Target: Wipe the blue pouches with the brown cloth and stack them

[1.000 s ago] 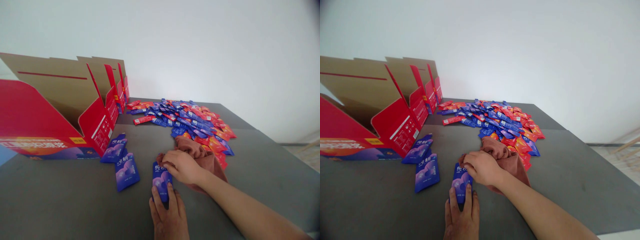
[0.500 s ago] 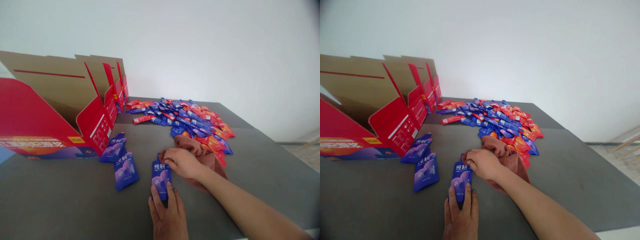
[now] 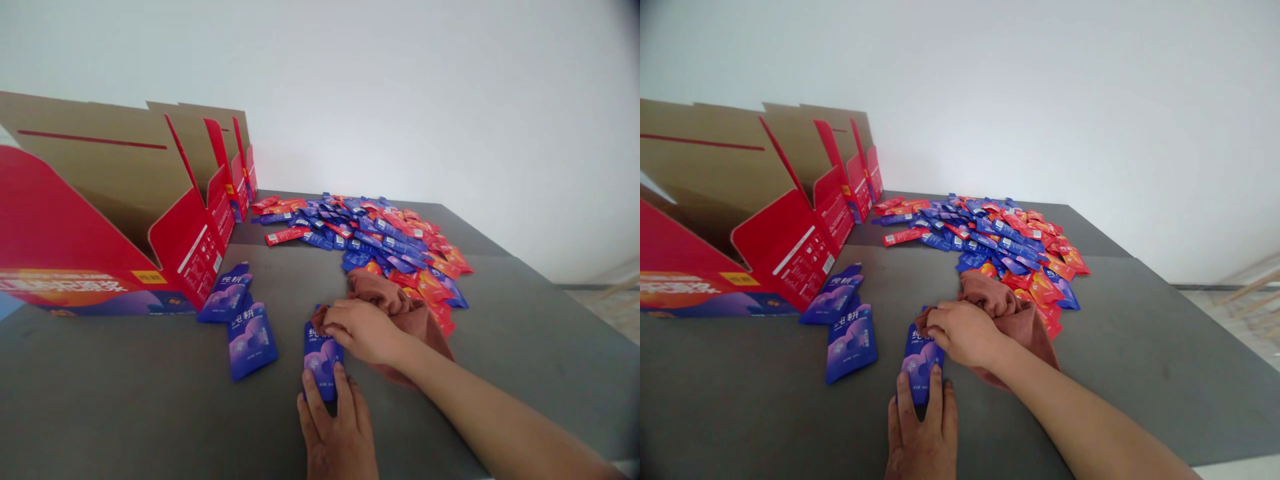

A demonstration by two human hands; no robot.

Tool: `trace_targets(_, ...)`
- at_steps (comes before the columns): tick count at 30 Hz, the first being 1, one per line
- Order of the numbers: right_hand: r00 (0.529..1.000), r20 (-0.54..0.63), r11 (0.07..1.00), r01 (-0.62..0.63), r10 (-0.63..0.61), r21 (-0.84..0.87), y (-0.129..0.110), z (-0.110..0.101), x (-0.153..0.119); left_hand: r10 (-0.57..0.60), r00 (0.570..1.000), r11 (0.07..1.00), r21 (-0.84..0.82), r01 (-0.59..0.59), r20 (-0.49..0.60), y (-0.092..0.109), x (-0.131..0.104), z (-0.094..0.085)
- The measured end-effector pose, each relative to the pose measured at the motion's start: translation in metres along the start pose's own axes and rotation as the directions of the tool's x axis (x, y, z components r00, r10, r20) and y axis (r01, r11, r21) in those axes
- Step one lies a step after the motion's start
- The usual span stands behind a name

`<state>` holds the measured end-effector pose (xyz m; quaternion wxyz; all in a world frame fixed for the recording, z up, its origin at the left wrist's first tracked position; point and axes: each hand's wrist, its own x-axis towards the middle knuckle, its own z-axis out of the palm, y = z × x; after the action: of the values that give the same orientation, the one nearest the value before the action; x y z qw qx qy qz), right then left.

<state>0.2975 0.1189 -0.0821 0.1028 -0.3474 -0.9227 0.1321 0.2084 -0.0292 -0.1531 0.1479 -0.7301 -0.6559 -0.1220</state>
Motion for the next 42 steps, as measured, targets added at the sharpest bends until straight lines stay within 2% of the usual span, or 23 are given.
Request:
trace_targets(2,0.999,-0.021,0.999,-0.042,0.041,-0.005,0.009,-0.002,0.001,-0.008,1.0,1.0,-0.015,0.009,0.011,0.0,0.0,0.0)
trace_targets(5,0.998,-0.051,1.0,-0.027,0.027,0.01,0.011,-0.006,-0.002,-0.025,1.0,0.999,-0.025,0.025,0.007,0.002,0.0,0.0)
trace_targets(8,0.994,-0.06,0.994,0.092,-0.089,0.059,0.002,-0.009,-0.007,-0.027,1.0,0.999,-0.022,0.027,-0.013,0.003,0.0,0.001)
trace_targets(10,0.979,-0.008,0.975,0.201,-0.202,0.093,-0.007,-0.009,-0.009,-0.029,0.999,0.999,-0.021,0.029,-0.024,0.004,0.0,0.002)
trace_targets(12,0.964,0.052,0.961,0.254,-0.261,0.109,-0.014,-0.007,-0.01,-0.03,0.999,0.999,-0.021,0.03,-0.026,0.004,-0.001,0.002)
trace_targets(15,0.977,0.061,0.976,0.197,-0.203,0.091,-0.013,-0.003,-0.007,-0.01,1.0,1.0,-0.009,0.01,-0.014,0.003,0.0,0.001)
trace_targets(20,1.0,-0.012,0.999,0.028,-0.027,0.034,0.01,0.0,-0.001,-0.001,1.0,1.0,0.002,0.001,-0.007,0.002,0.001,-0.003)
trace_targets(23,0.998,-0.068,1.0,0.01,-0.009,0.014,0.014,-0.002,-0.001,-0.015,1.0,1.0,-0.024,0.015,0.003,0.002,0.002,-0.005)
trace_targets(27,0.984,-0.13,0.987,0.136,-0.125,0.08,0.0,-0.007,-0.007,-0.034,0.999,0.999,-0.041,0.035,0.018,0.003,0.003,-0.007)
trace_targets(31,0.964,0.019,0.958,0.26,-0.264,0.122,-0.016,-0.007,-0.011,-0.035,0.999,0.998,-0.046,0.037,0.039,0.003,0.003,-0.008)
trace_targets(33,0.969,0.064,0.967,0.233,-0.24,0.108,-0.017,-0.005,-0.009,-0.026,0.999,0.999,-0.037,0.027,0.047,0.003,0.002,-0.007)
trace_targets(35,0.984,0.059,0.983,0.165,-0.169,0.078,-0.012,-0.003,-0.006,-0.016,0.999,1.0,-0.026,0.017,0.043,0.002,0.001,-0.006)
trace_targets(39,0.999,0.015,0.999,0.03,-0.03,0.015,0.005,-0.002,-0.001,-0.017,0.999,1.0,-0.021,0.018,0.03,0.001,0.001,-0.004)
trace_targets(42,0.999,-0.037,1.0,-0.002,0.002,-0.015,0.01,-0.005,-0.001,-0.019,0.999,0.999,-0.031,0.02,0.034,0.002,0.001,-0.004)
